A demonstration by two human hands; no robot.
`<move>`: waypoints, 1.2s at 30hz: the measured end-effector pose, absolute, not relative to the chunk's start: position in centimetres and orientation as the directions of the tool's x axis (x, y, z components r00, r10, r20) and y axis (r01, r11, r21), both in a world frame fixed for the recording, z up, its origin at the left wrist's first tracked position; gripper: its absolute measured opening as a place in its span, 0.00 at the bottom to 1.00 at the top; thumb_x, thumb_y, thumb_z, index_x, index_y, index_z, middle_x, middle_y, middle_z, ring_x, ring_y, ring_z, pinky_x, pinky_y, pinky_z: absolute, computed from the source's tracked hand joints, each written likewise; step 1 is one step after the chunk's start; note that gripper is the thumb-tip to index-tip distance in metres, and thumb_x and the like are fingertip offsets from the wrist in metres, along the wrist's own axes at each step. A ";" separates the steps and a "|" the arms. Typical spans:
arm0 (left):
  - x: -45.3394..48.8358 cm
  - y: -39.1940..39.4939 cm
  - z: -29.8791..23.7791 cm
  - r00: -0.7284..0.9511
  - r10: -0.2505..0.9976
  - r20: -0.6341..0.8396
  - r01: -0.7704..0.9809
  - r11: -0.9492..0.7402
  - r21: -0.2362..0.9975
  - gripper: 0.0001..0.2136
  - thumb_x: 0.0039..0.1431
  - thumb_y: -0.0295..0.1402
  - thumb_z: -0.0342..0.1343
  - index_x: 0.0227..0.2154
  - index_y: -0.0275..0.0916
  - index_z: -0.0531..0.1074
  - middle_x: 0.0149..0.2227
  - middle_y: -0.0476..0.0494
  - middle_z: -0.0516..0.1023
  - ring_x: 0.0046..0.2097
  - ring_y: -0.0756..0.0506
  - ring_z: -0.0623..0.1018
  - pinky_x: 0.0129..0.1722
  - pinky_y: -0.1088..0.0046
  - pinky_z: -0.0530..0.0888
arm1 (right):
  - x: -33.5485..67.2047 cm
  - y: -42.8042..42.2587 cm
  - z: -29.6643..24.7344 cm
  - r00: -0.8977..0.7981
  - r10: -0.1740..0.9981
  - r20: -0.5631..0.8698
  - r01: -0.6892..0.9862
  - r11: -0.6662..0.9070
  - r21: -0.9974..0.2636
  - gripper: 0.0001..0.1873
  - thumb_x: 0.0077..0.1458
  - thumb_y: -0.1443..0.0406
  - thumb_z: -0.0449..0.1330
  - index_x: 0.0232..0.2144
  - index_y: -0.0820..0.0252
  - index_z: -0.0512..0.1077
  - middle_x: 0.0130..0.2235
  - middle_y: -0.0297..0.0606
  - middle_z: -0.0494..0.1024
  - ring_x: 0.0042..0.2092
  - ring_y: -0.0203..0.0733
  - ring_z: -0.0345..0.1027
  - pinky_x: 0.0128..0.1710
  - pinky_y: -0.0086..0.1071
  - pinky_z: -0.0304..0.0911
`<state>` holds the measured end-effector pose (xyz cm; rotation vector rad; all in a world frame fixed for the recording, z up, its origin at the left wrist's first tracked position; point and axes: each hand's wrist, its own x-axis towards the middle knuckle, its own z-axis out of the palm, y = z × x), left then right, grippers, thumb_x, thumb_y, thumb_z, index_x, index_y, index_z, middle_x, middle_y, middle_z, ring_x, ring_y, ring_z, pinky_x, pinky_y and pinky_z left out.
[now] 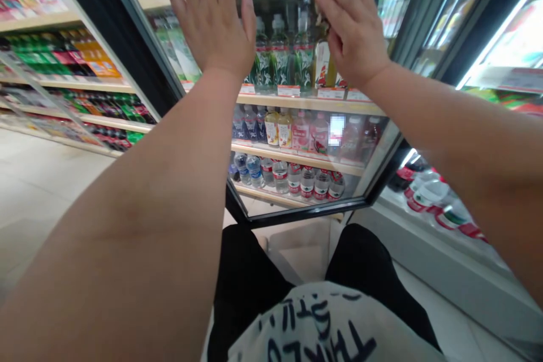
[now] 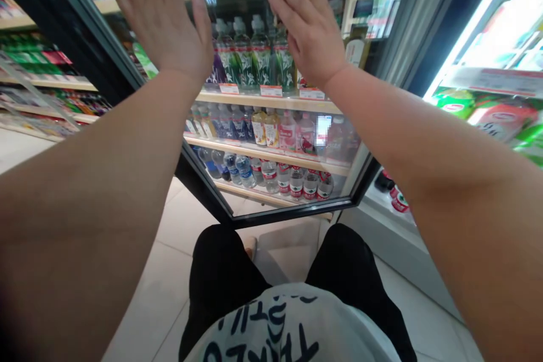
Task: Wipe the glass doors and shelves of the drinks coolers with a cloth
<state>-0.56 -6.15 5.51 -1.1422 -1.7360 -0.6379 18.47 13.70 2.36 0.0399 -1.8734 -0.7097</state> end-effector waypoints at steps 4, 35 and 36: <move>-1.2 -5.3 5.5 -0.147 0.397 0.906 0.939 0.344 0.001 0.30 0.76 0.39 0.43 0.76 0.46 0.43 0.77 0.53 0.41 0.77 0.34 0.38 0.74 0.49 0.29 | 19.3 15.2 0.9 -0.324 -0.377 0.867 0.233 0.857 0.460 0.30 0.69 0.67 0.46 0.70 0.54 0.62 0.70 0.36 0.66 0.74 0.46 0.53 0.75 0.51 0.53; -0.1 -6.0 5.7 -0.136 0.408 0.903 0.922 0.386 -0.035 0.33 0.74 0.33 0.46 0.77 0.37 0.44 0.78 0.42 0.42 0.77 0.29 0.41 0.74 0.45 0.35 | 11.0 7.0 7.0 -0.416 -0.002 0.910 0.437 0.877 0.201 0.38 0.60 0.78 0.49 0.72 0.74 0.53 0.75 0.45 0.54 0.76 0.43 0.46 0.79 0.43 0.41; -0.1 -6.0 5.8 -0.161 0.421 0.893 0.913 0.407 -0.028 0.34 0.73 0.32 0.47 0.77 0.38 0.42 0.78 0.43 0.41 0.77 0.29 0.40 0.74 0.45 0.34 | 10.6 6.6 7.4 -0.387 0.070 0.919 0.460 0.879 0.127 0.39 0.59 0.79 0.49 0.72 0.75 0.53 0.75 0.46 0.54 0.76 0.43 0.45 0.79 0.42 0.40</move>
